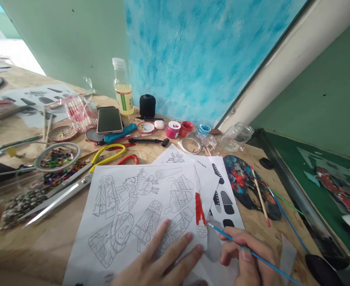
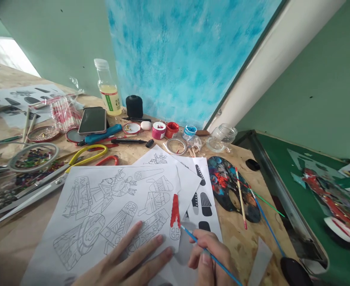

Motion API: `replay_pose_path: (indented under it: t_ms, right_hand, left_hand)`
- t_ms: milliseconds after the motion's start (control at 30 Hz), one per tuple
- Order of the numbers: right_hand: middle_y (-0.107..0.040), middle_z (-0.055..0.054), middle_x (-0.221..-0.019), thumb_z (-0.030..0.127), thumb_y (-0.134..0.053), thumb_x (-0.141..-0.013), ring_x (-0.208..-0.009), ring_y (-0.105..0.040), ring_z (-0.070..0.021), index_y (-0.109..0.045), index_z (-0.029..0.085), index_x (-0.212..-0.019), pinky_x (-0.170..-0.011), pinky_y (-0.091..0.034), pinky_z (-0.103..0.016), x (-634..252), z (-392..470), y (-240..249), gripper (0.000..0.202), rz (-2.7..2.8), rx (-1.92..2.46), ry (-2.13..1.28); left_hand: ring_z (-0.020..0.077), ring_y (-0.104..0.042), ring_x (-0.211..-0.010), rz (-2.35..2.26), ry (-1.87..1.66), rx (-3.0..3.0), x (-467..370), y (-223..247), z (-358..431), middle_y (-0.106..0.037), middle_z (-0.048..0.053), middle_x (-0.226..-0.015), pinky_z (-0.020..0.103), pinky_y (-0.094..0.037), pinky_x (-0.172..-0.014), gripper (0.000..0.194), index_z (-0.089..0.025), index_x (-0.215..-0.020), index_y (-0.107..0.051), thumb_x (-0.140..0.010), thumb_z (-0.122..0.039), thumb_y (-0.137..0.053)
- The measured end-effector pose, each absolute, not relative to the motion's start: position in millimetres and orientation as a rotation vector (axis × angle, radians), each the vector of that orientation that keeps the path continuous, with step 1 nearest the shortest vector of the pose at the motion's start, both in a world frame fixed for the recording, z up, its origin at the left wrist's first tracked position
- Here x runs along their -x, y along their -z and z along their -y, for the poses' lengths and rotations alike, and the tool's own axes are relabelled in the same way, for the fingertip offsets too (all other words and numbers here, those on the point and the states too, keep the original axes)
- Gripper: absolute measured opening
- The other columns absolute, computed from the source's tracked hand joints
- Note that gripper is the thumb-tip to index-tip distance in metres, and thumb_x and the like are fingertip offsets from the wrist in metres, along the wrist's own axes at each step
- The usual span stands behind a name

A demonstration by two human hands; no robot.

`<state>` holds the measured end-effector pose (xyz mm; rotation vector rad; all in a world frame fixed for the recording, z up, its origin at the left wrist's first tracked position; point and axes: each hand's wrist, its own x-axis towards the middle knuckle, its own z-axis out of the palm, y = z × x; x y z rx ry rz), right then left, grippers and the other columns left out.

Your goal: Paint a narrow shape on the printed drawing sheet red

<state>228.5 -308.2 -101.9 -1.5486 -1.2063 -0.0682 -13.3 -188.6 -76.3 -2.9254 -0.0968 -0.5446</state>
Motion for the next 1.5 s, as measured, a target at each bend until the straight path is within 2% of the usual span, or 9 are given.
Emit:
replay_pose_path:
  t_ms: [133, 267, 433, 600, 1000, 1167, 1267, 1400, 1500]
  right_hand:
    - [-0.074, 0.005, -0.071, 0.035, -0.052, -0.114, -0.052, -0.071, -0.0144, -0.068, 0.025, -0.114, -0.054, -0.056, -0.025, -218.7, 304.8, 98.6, 0.019, 1.198, 1.598, 0.101]
    - [-0.075, 0.005, -0.072, 0.039, -0.051, -0.116, -0.051, -0.071, -0.0127, -0.068, 0.025, -0.109, -0.051, -0.055, -0.023, -216.0, 300.1, 93.6, 0.023, 1.165, 1.621, 0.172]
    - [-0.076, 0.005, -0.069, 0.04, -0.049, -0.118, -0.044, -0.066, -0.0119, -0.067, 0.024, -0.112, -0.05, -0.056, -0.023, -216.8, 298.4, 90.9, 0.025, 1.248, 1.591, 0.143]
    - [-0.076, 0.003, -0.07, 0.045, -0.051, -0.117, -0.045, -0.065, -0.0139, -0.069, 0.024, -0.111, -0.05, -0.055, -0.026, -217.8, 304.6, 100.7, 0.028, 1.174, 1.645, 0.095]
    - [-0.077, 0.004, -0.069, 0.038, -0.047, -0.12, -0.046, -0.069, -0.0134, -0.066, 0.023, -0.118, -0.05, -0.058, -0.022, -235.7, 307.5, 105.9, 0.024, 1.396, 1.586, 0.079]
    - [-0.078, 0.003, -0.072, 0.041, -0.048, -0.119, -0.048, -0.069, -0.0141, -0.067, 0.023, -0.116, -0.052, -0.059, -0.023, -236.1, 309.4, 109.0, 0.027, 1.334, 1.626, 0.069]
    - [-0.077, 0.003, -0.07, 0.037, -0.05, -0.118, -0.045, -0.066, -0.0134, -0.067, 0.022, -0.119, -0.048, -0.056, -0.023, -234.2, 308.9, 110.0, 0.023, 1.358, 1.575, 0.066]
    - [-0.076, 0.003, -0.07, 0.045, -0.05, -0.118, -0.045, -0.063, -0.0135, -0.069, 0.022, -0.114, -0.052, -0.056, -0.026, -227.8, 307.7, 108.6, 0.03, 1.256, 1.661, 0.067]
    - [-0.075, 0.005, -0.069, 0.047, -0.05, -0.118, -0.046, -0.063, -0.0129, -0.069, 0.024, -0.114, -0.053, -0.055, -0.025, -225.1, 307.4, 106.4, 0.03, 1.243, 1.651, 0.071]
  left_hand:
    - [0.0198, -0.054, -0.154, 0.101, 0.6, 2.959, 12.7, 78.7, 191.3, -0.057, -0.007, -0.171, 0.046, -0.027, -0.142, 0.045, -0.04, -0.165, -0.056, -0.12, -0.045, -0.057]
    - [0.0195, -0.054, -0.154, 0.077, 0.58, 2.951, 12.2, 79.1, 191.9, -0.057, -0.006, -0.172, 0.046, -0.028, -0.142, 0.045, -0.038, -0.165, -0.056, -0.121, -0.044, -0.054]
    - [0.02, -0.054, -0.154, 0.111, 0.686, 2.911, 10.6, 83.1, 192.1, -0.059, -0.009, -0.17, 0.057, 0.006, -0.144, 0.042, -0.039, -0.162, -0.06, -0.122, -0.047, -0.051]
    - [0.0182, -0.056, -0.153, 0.12, 0.675, 2.888, 11.0, 87.1, 194.7, -0.059, -0.011, -0.17, 0.05, -0.015, -0.146, 0.041, -0.043, -0.162, -0.059, -0.121, -0.044, -0.056]
    - [0.0193, -0.053, -0.156, 0.083, 0.638, 2.853, 13.9, 93.9, 191.7, -0.052, -0.008, -0.176, 0.047, -0.018, -0.145, 0.039, -0.036, -0.159, -0.064, -0.121, -0.043, -0.053]
    - [0.019, -0.05, -0.157, 0.095, 0.589, 2.867, 13.4, 91.3, 191.0, -0.049, -0.009, -0.178, 0.049, -0.013, -0.146, 0.045, -0.037, -0.168, -0.052, -0.124, -0.041, -0.042]
    - [0.0184, -0.05, -0.157, 0.103, 0.59, 2.86, 11.9, 88.3, 191.1, -0.05, -0.01, -0.177, 0.045, -0.022, -0.144, 0.043, -0.039, -0.166, -0.055, -0.123, -0.041, -0.048]
    - [0.0186, -0.051, -0.156, 0.102, 0.547, 2.847, 13.8, 85.6, 191.9, -0.048, -0.01, -0.179, 0.041, -0.041, -0.132, 0.043, -0.038, -0.162, -0.06, -0.12, -0.042, -0.056]
    - [0.0207, -0.05, -0.158, 0.062, 0.505, 2.886, 16.3, 86.6, 192.2, -0.049, -0.008, -0.178, 0.044, -0.038, -0.134, 0.043, -0.04, -0.162, -0.061, -0.12, -0.042, -0.057]
